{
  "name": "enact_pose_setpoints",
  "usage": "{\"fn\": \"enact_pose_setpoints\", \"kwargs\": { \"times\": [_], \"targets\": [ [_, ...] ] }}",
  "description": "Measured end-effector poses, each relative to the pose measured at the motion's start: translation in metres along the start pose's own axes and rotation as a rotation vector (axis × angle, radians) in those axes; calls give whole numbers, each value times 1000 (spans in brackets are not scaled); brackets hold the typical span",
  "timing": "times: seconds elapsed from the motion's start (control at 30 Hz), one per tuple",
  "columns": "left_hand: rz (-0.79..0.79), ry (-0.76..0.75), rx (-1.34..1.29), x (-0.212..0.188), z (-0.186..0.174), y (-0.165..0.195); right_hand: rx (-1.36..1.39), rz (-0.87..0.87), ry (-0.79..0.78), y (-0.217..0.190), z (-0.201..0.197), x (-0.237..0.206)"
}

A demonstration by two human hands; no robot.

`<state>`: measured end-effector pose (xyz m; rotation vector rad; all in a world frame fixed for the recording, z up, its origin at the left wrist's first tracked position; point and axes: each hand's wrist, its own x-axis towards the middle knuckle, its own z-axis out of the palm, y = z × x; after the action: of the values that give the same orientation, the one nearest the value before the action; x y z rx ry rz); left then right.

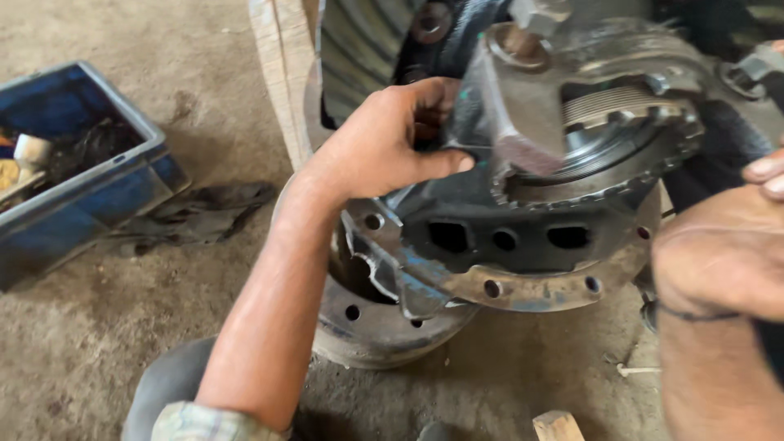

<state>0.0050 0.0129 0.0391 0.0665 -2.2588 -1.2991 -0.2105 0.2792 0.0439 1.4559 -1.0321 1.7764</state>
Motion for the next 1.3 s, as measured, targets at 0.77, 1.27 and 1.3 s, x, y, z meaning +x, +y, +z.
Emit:
{"fn": "enact_pose_setpoints", "kwargs": {
  "times": [0.77, 1.27, 1.3],
  "targets": [
    [253, 212, -258, -1, 34, -28, 69, 7, 626, -82, 210, 2],
    [117, 179, -229, -3, 37, -29, 102, -119, 550, -64, 190, 5],
    [100, 183, -232, -3, 37, -29, 105, -128, 551, -67, 196, 10]
  ]
}}
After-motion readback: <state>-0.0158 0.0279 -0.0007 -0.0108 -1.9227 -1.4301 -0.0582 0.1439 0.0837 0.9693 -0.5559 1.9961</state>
